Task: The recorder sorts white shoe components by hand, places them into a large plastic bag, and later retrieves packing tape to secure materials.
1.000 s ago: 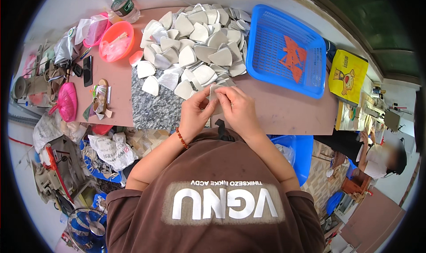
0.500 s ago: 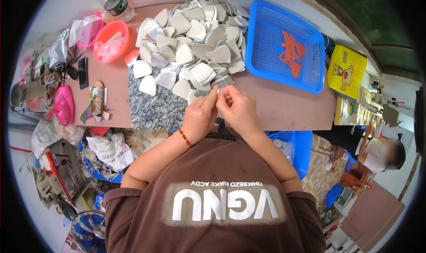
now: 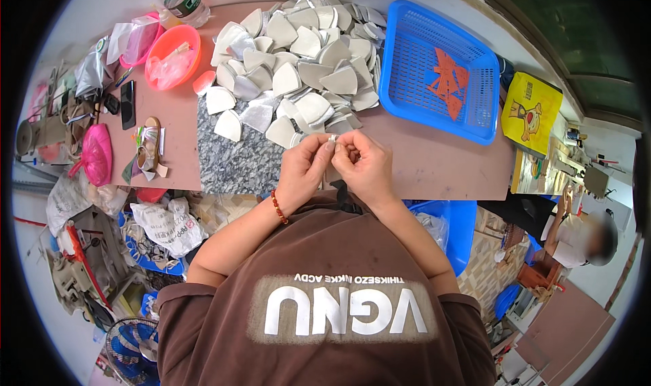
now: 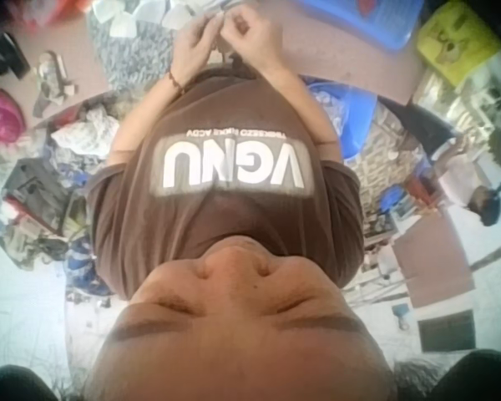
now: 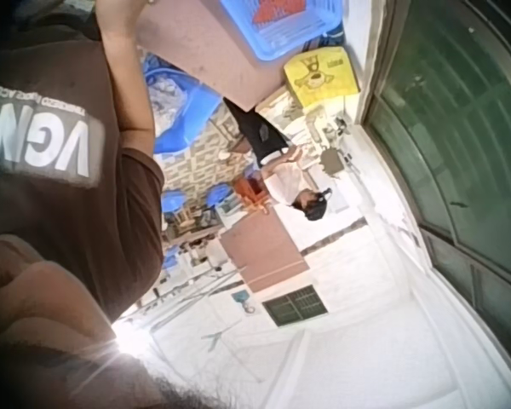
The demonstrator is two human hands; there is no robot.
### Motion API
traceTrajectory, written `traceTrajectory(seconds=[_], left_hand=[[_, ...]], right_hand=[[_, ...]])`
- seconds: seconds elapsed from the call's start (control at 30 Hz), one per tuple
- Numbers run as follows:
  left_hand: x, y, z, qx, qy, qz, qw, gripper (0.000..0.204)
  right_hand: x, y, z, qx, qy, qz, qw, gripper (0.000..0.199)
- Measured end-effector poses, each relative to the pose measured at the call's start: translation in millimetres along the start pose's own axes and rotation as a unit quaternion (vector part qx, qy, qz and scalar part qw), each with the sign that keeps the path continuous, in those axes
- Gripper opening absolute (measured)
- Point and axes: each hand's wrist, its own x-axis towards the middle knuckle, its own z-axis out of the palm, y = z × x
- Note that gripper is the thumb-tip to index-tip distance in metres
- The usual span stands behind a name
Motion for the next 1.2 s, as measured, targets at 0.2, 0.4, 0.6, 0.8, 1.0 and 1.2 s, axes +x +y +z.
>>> traceTrajectory(seconds=[0.2, 0.4, 0.6, 0.8, 1.0, 1.2], left_hand=[[4.5, -15.6, 2.9, -0.174, 0.047, -0.054, 0.982, 0.022], [2.4, 9.8, -3.0, -0.319, -0.004, -0.156, 0.935, 0.022], [4.3, -17.1, -12.7, -0.266, 0.027, -0.133, 0.954, 0.02], [-0.1, -87.7, -125.9, -0.199, 0.31, -0.05, 0.928, 0.023], [-34.6, -109.9, -189.4, 0.465, 0.356, 0.064, 0.808, 0.019], [-14.2, -163.5, -122.8, 0.366, 0.291, -0.043, 0.883, 0.024]], right_hand=[[-1.7, 2.0, -0.3, -0.016, 0.017, -0.085, 0.996, 0.005], [-5.8, 10.3, 0.7, -0.036, -0.007, -0.161, 0.986, 0.007], [-9.9, 11.3, -11.3, 0.02, -0.107, -0.16, 0.981, 0.009], [-71.8, 112.2, -82.0, 0.03, -0.267, 0.206, 0.941, 0.005], [-77.1, 149.3, -69.4, -0.384, -0.328, 0.119, 0.855, 0.021], [24.8, 102.4, 25.2, -0.253, -0.21, 0.031, 0.944, 0.023]])
